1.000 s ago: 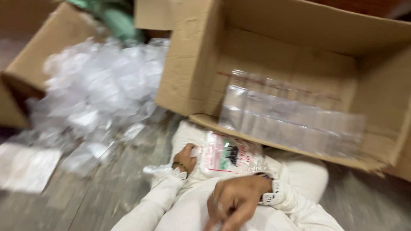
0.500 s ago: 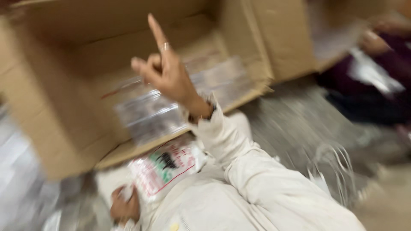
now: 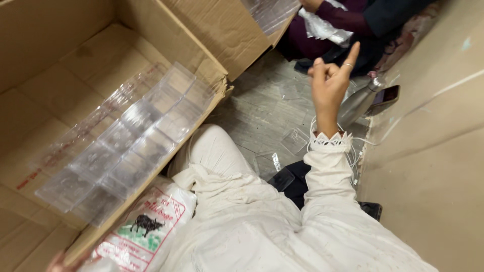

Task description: The person sits on the floor and wraps clear plastic containers in plastic bags one at a time, placing each bagged container into a cardboard box in front of them. Other workers nearby perform the same bagging work.

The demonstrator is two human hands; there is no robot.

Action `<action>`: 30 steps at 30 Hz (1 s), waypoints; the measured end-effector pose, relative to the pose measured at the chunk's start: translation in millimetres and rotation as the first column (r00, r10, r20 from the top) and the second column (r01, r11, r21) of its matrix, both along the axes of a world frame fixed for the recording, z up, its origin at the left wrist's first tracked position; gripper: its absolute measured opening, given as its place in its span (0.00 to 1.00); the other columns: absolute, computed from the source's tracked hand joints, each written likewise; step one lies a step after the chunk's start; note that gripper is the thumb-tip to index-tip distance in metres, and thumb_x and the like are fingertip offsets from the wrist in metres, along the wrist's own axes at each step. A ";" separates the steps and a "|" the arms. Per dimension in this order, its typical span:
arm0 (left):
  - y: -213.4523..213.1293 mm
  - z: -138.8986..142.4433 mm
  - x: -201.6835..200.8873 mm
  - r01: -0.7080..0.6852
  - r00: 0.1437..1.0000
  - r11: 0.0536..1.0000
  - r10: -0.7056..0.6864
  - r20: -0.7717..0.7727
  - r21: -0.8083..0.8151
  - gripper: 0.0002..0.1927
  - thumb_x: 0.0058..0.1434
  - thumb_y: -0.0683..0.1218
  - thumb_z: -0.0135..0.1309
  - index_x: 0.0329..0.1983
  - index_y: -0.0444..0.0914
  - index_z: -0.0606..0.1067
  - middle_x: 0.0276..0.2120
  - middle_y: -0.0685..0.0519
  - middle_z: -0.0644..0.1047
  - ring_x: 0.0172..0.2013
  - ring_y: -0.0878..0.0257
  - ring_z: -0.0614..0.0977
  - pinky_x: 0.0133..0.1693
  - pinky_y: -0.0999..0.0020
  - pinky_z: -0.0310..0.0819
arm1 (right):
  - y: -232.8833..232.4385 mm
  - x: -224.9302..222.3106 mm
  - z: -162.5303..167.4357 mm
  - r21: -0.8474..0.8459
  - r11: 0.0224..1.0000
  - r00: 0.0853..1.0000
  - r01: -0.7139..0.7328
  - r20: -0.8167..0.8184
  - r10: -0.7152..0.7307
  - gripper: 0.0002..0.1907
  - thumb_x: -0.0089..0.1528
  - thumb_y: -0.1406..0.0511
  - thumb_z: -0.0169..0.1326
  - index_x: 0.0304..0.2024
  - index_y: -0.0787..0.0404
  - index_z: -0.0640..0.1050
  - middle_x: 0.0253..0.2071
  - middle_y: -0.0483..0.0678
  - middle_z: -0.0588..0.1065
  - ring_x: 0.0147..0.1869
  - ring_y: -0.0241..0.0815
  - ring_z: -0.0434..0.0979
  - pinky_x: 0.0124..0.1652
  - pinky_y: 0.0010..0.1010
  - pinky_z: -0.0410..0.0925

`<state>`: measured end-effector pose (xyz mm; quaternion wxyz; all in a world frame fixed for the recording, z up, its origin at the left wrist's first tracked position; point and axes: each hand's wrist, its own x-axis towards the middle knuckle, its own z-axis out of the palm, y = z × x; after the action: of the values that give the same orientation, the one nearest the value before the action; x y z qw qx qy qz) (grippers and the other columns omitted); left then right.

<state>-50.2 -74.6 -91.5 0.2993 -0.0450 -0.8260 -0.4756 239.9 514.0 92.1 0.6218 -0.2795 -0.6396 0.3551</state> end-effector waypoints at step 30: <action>62.2 81.7 48.2 0.272 0.775 0.508 -0.619 0.127 0.818 0.18 0.62 0.49 0.63 0.49 0.33 0.78 0.42 0.51 0.82 0.40 0.64 0.82 0.42 0.67 0.78 | -360.5 -232.2 -85.0 -0.443 -0.176 -0.069 -0.879 -0.247 0.966 0.12 0.69 0.66 0.61 0.47 0.69 0.76 0.39 0.47 0.79 0.41 0.31 0.75 0.41 0.24 0.70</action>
<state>-2.0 -12.3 -9.8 -0.0251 -0.0320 -0.5468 -0.8363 7.8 153.5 7.1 0.0120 0.1013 -0.5763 0.8108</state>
